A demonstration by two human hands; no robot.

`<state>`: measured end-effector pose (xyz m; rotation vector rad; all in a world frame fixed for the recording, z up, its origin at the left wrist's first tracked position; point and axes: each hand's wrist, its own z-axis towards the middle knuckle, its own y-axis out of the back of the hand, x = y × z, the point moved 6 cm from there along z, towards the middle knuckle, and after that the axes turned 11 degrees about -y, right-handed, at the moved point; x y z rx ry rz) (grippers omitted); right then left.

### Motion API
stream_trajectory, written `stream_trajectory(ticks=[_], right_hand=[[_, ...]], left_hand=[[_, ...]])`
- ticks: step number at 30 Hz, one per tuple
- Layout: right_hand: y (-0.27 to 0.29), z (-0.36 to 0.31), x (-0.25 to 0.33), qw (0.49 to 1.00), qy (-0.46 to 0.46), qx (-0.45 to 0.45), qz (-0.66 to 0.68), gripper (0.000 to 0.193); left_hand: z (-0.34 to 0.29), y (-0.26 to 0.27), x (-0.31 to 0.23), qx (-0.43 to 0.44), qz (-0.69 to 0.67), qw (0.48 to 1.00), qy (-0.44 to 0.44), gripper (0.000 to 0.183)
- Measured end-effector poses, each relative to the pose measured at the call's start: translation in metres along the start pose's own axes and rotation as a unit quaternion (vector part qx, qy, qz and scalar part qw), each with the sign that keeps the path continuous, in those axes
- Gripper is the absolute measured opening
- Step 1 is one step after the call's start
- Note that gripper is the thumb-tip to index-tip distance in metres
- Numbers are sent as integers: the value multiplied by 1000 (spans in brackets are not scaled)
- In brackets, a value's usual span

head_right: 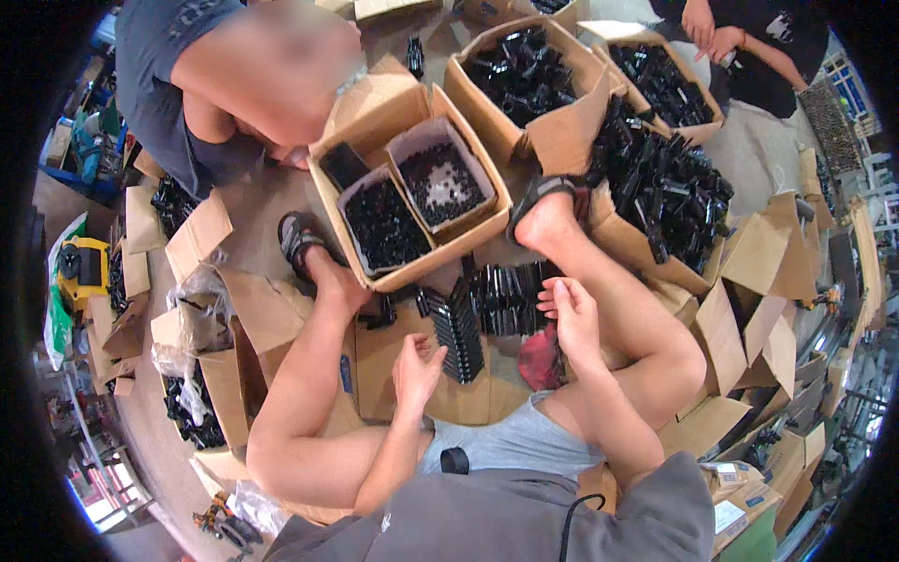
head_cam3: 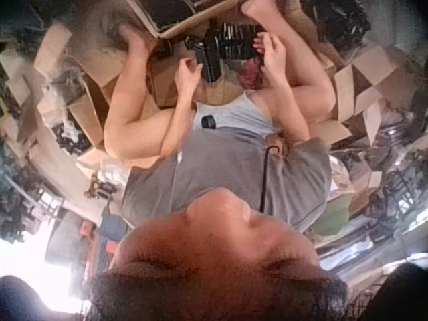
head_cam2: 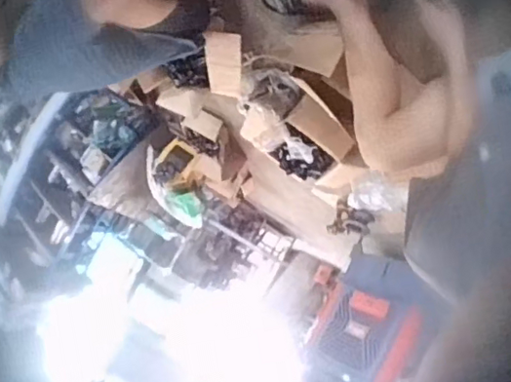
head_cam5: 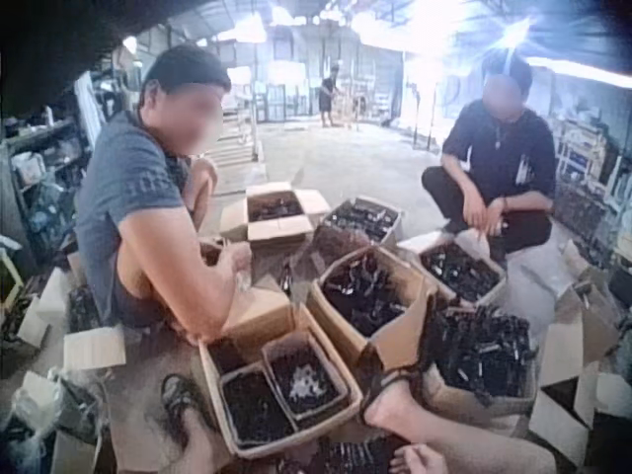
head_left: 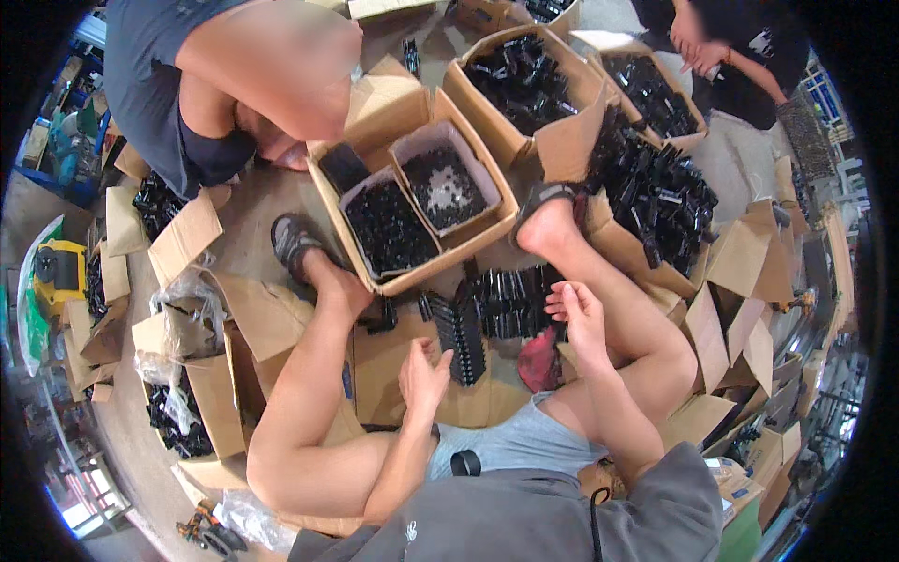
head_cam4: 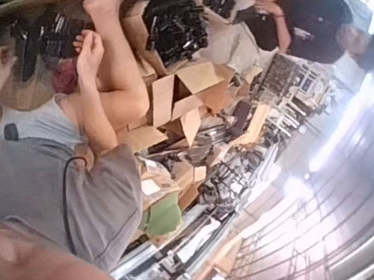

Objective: The person sorts and assembles small black plastic components while sitting on the floor, handling items from various cardboard boxes and placing them into new boxes.

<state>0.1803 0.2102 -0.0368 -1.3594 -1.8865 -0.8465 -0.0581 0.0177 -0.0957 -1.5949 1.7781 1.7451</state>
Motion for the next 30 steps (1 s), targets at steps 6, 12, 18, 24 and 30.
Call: stream_trajectory(ticks=[6,12,18,24,30], right_hand=[[-39,-16,-69,990,-64,104,-71,21],[-73,-37,-48,965,63,58,-247,21],[-100,-27,-42,953,95,83,-276,19],[-105,-42,-67,937,84,119,-318,22],[-112,-45,-77,928,91,146,-331,23]], left_hand=[[-8,-37,20,70,88,992,59,67],[4,-16,-19,-3,113,993,-42,56],[51,28,-39,-75,287,931,-213,49],[79,11,-25,-2,470,835,-286,45],[88,1,-18,-52,493,821,-283,27]])
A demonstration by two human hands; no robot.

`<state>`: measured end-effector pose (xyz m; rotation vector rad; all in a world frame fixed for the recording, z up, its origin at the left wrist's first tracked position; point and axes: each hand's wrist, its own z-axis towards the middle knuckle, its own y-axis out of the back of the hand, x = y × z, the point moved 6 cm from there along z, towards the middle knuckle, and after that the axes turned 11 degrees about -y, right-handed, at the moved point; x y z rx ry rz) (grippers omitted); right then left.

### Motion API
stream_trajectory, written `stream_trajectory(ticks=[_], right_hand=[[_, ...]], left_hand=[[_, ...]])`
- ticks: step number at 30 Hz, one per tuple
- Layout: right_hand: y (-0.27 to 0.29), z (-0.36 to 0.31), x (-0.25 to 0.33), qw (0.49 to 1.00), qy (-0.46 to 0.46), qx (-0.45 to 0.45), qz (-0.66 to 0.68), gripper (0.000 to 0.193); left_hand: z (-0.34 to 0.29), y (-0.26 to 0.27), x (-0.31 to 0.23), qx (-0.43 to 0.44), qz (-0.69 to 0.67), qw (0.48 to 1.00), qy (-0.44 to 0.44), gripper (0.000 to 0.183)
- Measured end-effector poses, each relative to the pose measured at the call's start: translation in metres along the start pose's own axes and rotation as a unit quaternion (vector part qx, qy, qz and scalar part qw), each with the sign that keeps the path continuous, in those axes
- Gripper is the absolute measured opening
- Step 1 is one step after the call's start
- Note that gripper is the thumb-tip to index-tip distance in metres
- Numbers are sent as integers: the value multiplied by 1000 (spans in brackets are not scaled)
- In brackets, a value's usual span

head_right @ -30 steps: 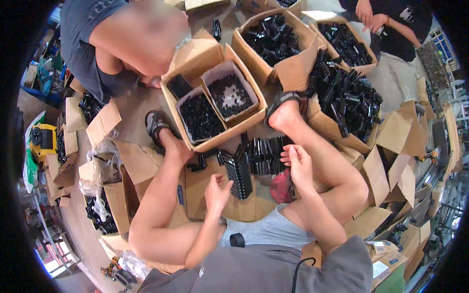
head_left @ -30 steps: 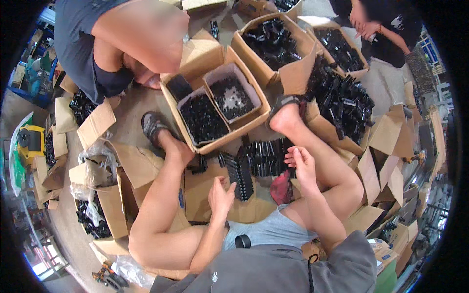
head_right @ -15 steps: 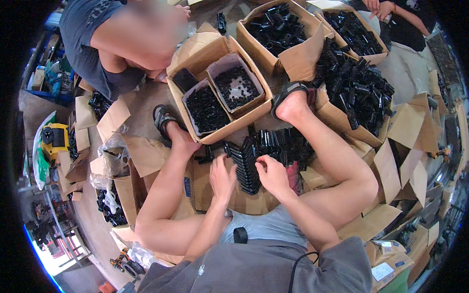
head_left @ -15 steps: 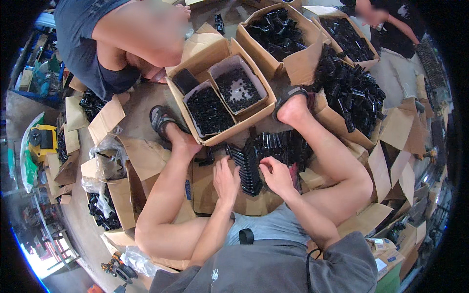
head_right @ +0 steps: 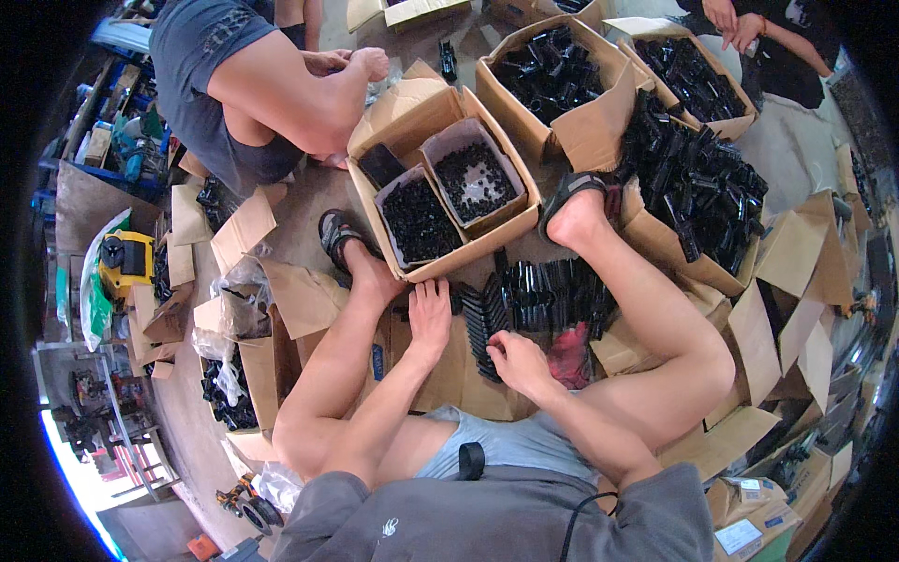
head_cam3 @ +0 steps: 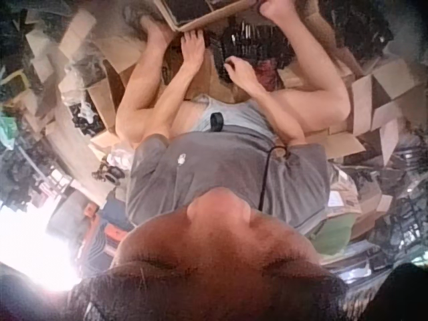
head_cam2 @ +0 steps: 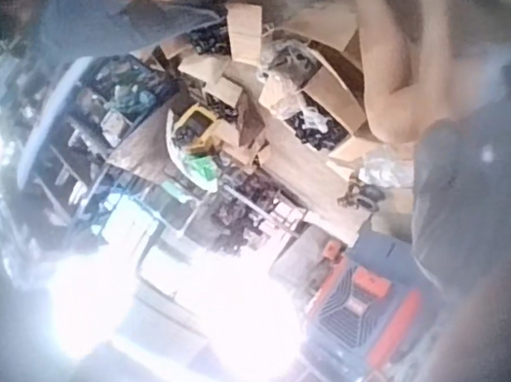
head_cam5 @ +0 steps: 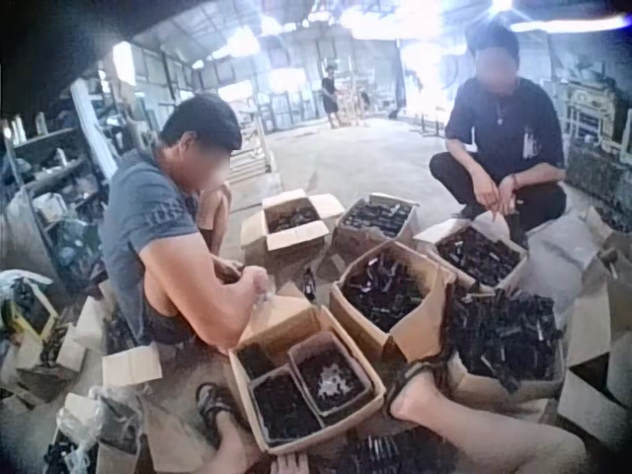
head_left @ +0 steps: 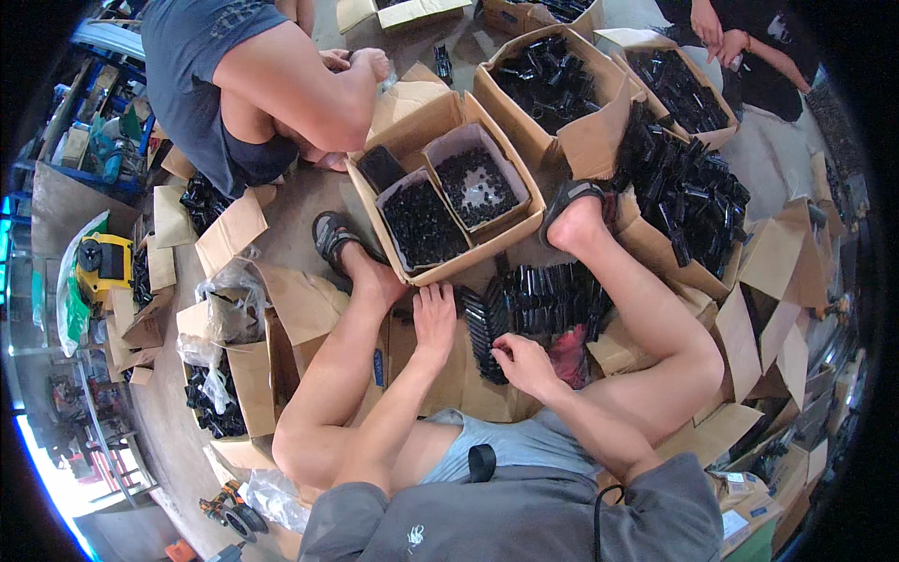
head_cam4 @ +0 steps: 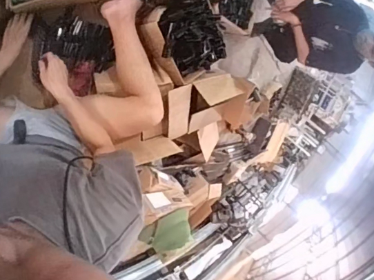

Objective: The person sorts and assembles small black plastic components while sitting on the floor, handling items from various cardboard boxes and placing them into new boxes.

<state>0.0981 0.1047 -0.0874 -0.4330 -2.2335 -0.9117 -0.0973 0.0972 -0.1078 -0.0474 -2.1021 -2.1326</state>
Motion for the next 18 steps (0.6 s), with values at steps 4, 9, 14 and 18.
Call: stream_trajectory(ticks=[4,9,14,18], right_hand=[[3,2,0,1000,18,4,8,23],[8,4,2,999,29,2,37,28],[24,-3,55,980,80,38,179,55],[39,-1,78,968,194,-44,151,42]], left_hand=[[-12,-1,-7,-31,-17,998,-43,23],[-20,31,10,-65,-168,983,-25,17],[-29,78,10,-87,-421,894,127,26],[-48,54,3,4,-644,735,212,23]])
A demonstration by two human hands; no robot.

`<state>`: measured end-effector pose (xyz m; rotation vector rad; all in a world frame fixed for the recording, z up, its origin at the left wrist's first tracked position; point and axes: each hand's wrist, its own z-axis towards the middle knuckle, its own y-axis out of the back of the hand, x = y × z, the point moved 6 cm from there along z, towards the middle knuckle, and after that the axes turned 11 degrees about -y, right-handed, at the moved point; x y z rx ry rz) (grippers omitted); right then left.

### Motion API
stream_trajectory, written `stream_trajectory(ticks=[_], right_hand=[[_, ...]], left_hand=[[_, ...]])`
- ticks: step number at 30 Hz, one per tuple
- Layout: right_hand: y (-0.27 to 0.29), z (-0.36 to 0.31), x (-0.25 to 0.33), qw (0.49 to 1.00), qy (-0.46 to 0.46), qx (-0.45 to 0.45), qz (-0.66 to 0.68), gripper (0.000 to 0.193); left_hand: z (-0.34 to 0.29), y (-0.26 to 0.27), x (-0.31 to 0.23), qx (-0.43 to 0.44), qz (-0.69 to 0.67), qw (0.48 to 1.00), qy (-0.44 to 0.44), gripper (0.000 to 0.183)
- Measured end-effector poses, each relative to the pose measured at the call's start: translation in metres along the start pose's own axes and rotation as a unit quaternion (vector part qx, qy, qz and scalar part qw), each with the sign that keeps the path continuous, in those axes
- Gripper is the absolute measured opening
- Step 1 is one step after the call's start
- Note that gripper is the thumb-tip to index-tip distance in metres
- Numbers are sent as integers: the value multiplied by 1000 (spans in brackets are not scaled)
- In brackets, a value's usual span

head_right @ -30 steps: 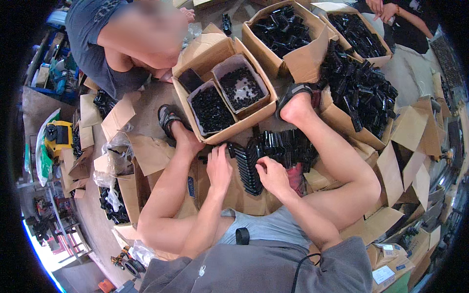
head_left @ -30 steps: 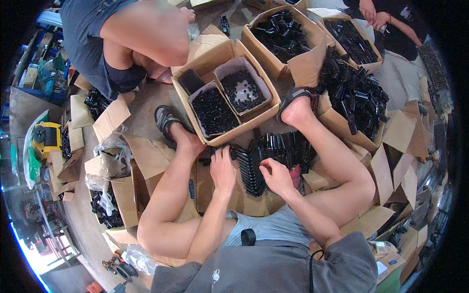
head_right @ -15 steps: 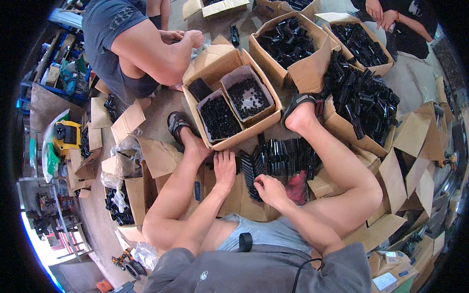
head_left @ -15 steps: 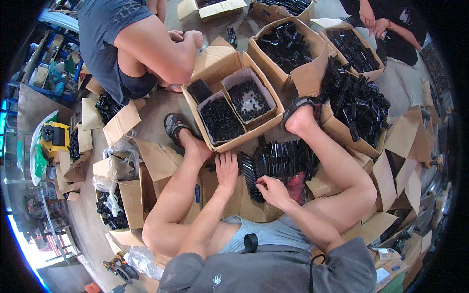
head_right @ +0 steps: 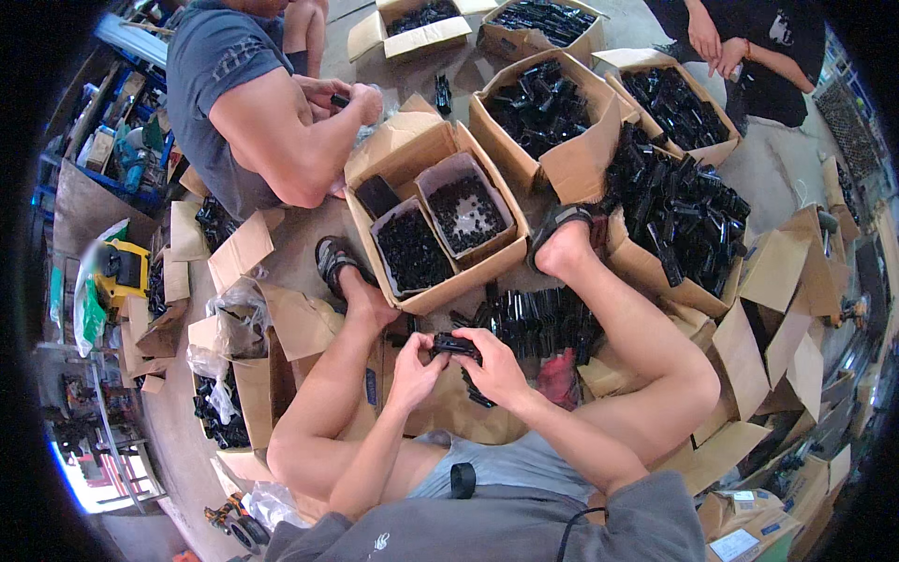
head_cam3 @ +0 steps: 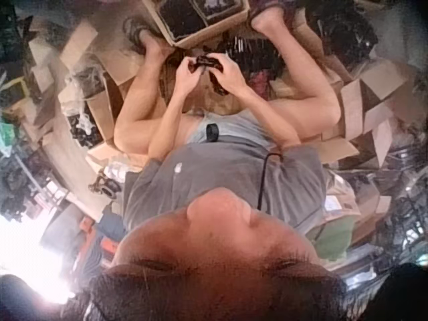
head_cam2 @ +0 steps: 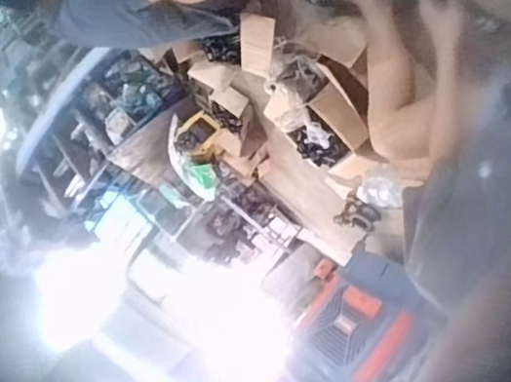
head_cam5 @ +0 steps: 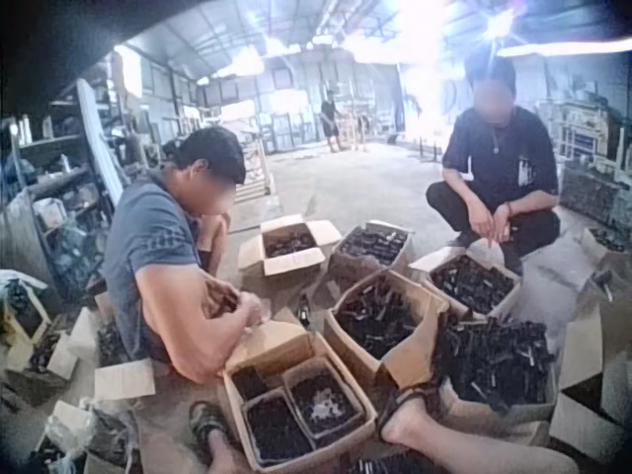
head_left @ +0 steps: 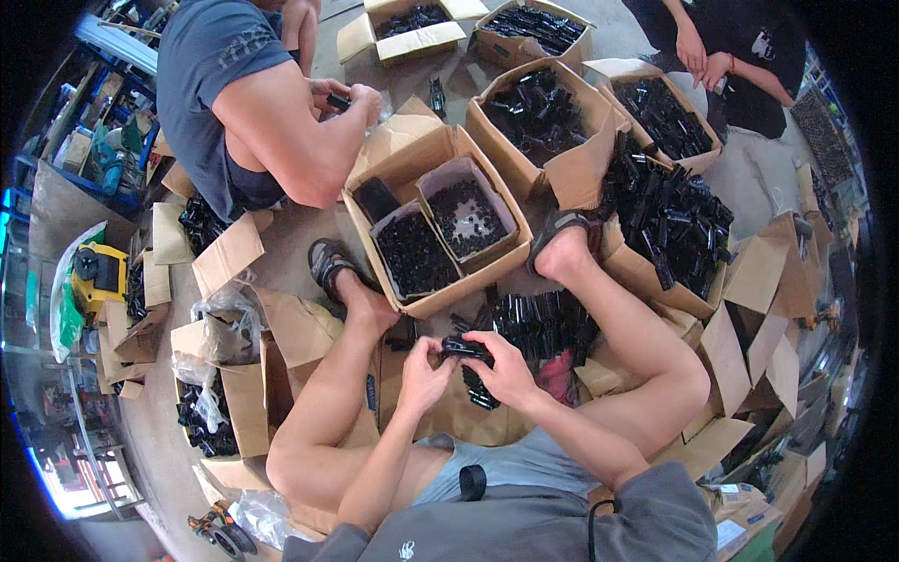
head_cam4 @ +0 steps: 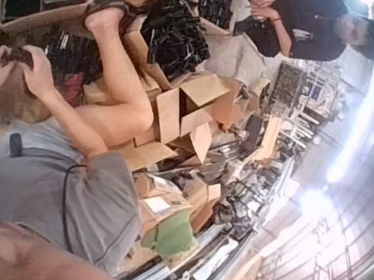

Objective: The person sorts and assembles small black plastic components while sitting on the floor, handling items from various cardboard boxes and placing them into new boxes.

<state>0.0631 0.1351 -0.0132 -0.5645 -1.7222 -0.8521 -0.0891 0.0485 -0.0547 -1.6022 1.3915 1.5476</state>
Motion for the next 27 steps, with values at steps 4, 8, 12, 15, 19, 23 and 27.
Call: stream_trajectory(ticks=[4,8,12,15,19,23,27], right_hand=[[5,1,13,999,27,-26,20,27],[13,0,26,997,50,-44,33,19],[21,-3,37,982,126,-139,-5,19],[24,-5,39,970,166,-173,-24,22],[22,-5,45,967,194,-164,-36,21],[20,3,52,968,210,-133,-32,25],[8,4,28,983,143,-56,100,41]], left_hand=[[-18,-12,3,39,-247,965,74,32],[-36,-30,13,92,-455,874,143,42],[-31,-37,3,64,-503,855,109,43],[-30,-40,8,37,-523,845,110,41],[-38,-50,4,32,-598,790,135,40],[-37,-42,-4,7,-583,807,94,41],[-34,-38,-2,-14,-520,853,47,38]])
